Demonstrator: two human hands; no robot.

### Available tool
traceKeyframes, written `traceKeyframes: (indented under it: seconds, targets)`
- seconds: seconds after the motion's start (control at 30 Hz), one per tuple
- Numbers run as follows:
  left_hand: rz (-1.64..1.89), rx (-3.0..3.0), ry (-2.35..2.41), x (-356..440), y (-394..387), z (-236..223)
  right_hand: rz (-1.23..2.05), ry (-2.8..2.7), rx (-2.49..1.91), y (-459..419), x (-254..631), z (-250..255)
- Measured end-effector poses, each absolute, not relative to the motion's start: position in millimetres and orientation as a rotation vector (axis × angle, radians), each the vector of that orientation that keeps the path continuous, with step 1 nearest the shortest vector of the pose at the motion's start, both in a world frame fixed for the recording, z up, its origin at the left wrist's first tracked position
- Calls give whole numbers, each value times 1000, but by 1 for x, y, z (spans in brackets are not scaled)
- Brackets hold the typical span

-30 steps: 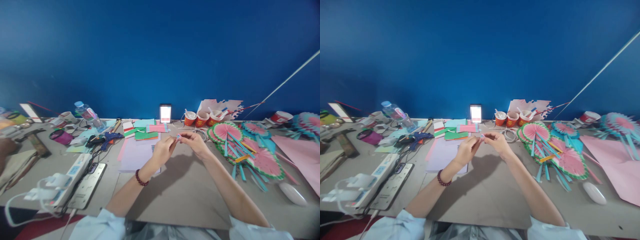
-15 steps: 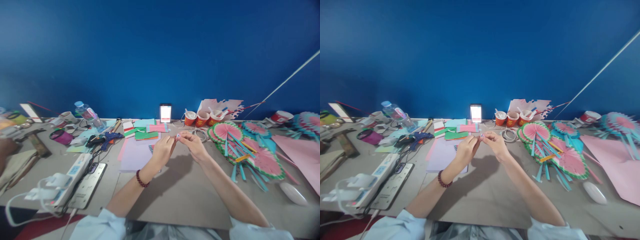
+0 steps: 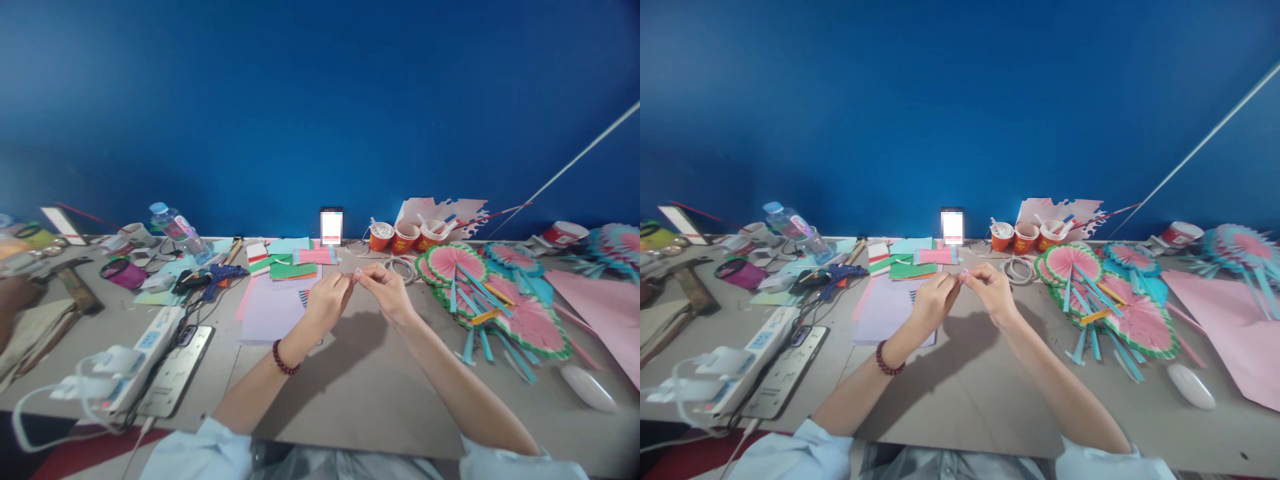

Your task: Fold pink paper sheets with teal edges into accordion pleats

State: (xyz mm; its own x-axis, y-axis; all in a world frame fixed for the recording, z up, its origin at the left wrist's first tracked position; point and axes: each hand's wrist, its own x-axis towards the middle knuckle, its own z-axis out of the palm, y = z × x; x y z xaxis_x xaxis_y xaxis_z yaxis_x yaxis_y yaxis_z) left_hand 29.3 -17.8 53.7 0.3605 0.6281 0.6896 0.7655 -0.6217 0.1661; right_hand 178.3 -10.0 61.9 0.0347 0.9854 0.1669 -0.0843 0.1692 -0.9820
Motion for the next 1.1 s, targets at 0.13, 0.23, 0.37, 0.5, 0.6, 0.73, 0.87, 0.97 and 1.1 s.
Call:
traceKeyframes:
  seconds: [0.13, 0.23, 0.37, 0.5, 0.6, 0.73, 0.87, 0.97, 1.1]
  targets:
    - [-1147, -2417, -1238, 29, -17, 54, 1113, -1209, -1040, -10, 180, 61]
    - [-1198, -2470, -1268, 28, -17, 55, 1133, -1298, -1029, -7, 184, 64]
    - [-1252, -2603, -1350, 25, -17, 60, 1124, -1468, -1017, -3, 192, 70]
    - [-1318, -2763, -1360, 24, -18, 64, 1225, -1455, -1011, -1, 198, 76]
    - [-1376, -2874, -1384, 26, -21, 69, 1346, -1392, -965, -1, 200, 77]
    - [-1404, -3052, -1498, 27, -25, 81, 1380, -1298, -971, -1, 200, 79]
    - [-1383, -3164, -1606, 26, -28, 91, 1308, -1270, -1020, 0, 200, 80]
    - [-1353, -3173, -1716, 24, -27, 92, 1294, -1250, -1025, 0, 201, 80]
    - [-1361, -3198, -1781, 22, -25, 87, 1308, -1235, -1016, 0, 200, 77]
